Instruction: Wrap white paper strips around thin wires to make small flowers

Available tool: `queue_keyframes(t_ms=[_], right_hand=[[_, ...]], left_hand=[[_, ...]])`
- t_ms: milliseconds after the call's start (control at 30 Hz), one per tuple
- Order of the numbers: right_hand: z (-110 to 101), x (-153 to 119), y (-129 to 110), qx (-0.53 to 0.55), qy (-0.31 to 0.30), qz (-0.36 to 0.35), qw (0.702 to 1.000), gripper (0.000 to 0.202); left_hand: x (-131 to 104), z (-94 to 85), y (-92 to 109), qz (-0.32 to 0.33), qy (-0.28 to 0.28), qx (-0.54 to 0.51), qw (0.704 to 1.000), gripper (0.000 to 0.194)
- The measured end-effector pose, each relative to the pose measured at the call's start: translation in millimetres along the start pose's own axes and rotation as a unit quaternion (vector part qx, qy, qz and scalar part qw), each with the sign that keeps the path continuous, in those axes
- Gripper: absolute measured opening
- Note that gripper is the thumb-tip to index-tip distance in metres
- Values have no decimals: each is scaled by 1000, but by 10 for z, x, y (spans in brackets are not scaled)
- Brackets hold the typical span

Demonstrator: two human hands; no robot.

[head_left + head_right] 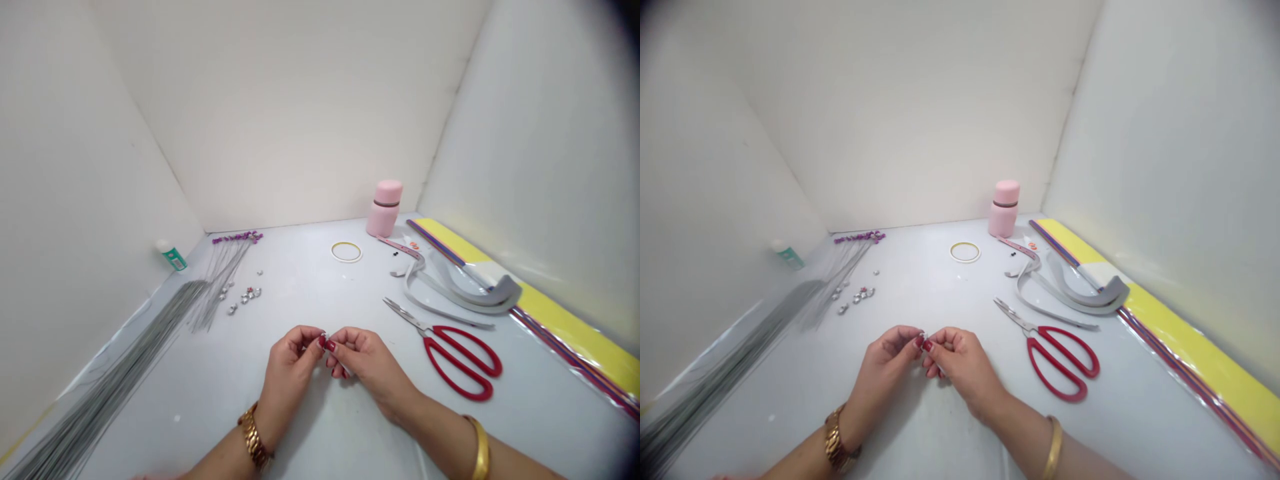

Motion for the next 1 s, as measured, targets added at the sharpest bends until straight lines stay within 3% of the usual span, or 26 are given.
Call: queue_keyframes(t_ms=[100, 267, 400, 533, 633, 800, 1000], right_hand=[[-7, -4, -6, 18, 6, 5, 1000, 16], [5, -22, -3, 66, -11, 7, 998, 15], [28, -31, 12, 112, -29, 22, 993, 18], [18, -14, -3, 123, -7, 28, 992, 19], [2, -9, -25, 112, 15, 23, 993, 19], [-6, -15, -25, 80, 25, 1, 997, 18], [-27, 6, 4, 39, 20, -21, 999, 19]], left_hand=[[-10, -37, 30, 38, 20, 77, 996, 10], [-58, -79, 165, 156, 49, 213, 963, 11], [-68, -69, 223, 211, 47, 247, 945, 14], [-60, -35, 225, 243, 22, 266, 933, 16], [-40, -40, 168, 209, 14, 239, 948, 20], [13, -35, 15, 38, -1, 75, 996, 16], [11, 48, 64, -11, -43, -43, 998, 14]])
Point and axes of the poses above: each hand's wrist, its own x-axis towards the middle knuckle, its own z-axis out of the palm, y = z × x, the point moved 5 cm from there along x, towards the middle knuckle, and after that the axes turned 3 degrees about x, right-handed, at the moved point
